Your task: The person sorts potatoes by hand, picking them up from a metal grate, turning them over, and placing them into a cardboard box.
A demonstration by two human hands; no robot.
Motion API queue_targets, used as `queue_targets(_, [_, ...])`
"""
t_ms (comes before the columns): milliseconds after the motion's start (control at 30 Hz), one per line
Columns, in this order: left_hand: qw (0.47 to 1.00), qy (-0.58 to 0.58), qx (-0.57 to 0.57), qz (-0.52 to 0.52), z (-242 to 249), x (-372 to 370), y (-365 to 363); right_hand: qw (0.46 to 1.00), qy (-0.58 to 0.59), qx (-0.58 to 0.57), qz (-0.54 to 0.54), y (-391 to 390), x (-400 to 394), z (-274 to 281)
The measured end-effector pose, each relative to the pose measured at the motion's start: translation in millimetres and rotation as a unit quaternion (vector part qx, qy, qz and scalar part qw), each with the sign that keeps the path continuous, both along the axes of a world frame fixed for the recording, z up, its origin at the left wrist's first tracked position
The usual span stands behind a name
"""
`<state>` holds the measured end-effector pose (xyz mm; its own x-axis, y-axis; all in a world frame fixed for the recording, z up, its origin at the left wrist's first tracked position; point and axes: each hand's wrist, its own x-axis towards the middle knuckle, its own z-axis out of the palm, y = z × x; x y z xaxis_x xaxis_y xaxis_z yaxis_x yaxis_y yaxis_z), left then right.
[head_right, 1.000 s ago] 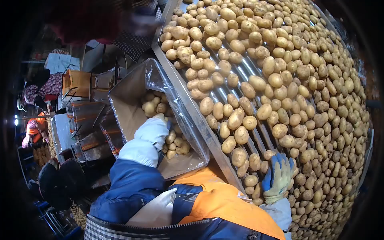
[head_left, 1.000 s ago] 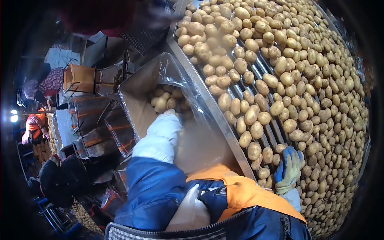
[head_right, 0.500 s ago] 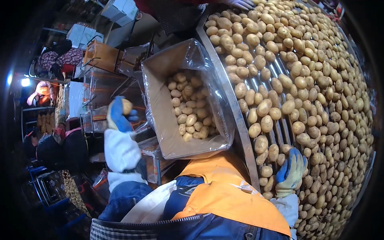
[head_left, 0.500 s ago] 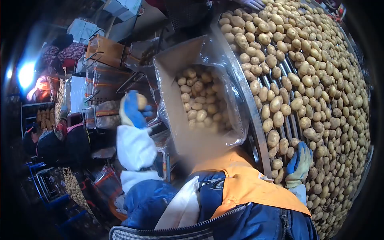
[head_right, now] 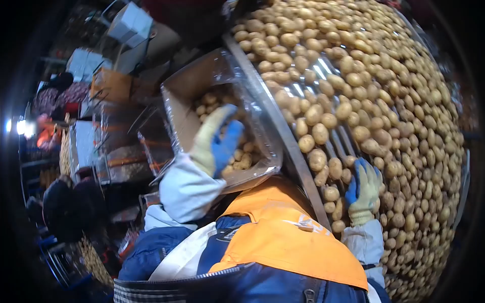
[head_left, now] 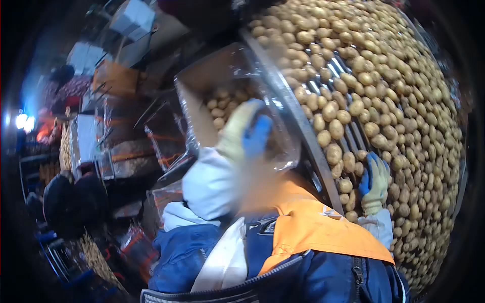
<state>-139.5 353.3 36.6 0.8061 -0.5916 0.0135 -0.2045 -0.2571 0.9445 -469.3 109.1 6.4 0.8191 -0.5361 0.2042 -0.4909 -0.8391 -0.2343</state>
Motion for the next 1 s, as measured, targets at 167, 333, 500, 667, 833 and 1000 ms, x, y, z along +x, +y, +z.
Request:
queue_targets(167, [0.903,-0.221,-0.069,-0.362,27.1,-63.2,-90.5,0.998,-0.039,0.043,-0.027,5.9,-10.3,25.3])
queue_targets(333, [0.907,-0.164,-0.164,-0.353,15.8,-66.4,-96.6,0.997,0.078,0.013,-0.026,5.9,-38.9,24.2])
queue_targets(500, [0.996,0.020,-0.008,-0.081,20.3,-8.4,-34.5,0.993,0.112,-0.030,-0.031,9.9,-33.1,10.2])
queue_targets(667, [0.904,0.324,0.278,0.012,-232.7,185.5,93.9,0.994,0.080,-0.062,-0.029,6.4,-33.3,3.3])
queue_targets(833, [0.879,0.371,0.298,0.029,-183.6,135.7,30.2,0.995,0.079,-0.051,-0.028,9.0,-31.4,7.7])
queue_targets(1000, [0.868,0.419,0.264,0.030,-183.4,148.5,27.0,0.991,0.118,-0.047,-0.032,7.2,-30.6,10.7])
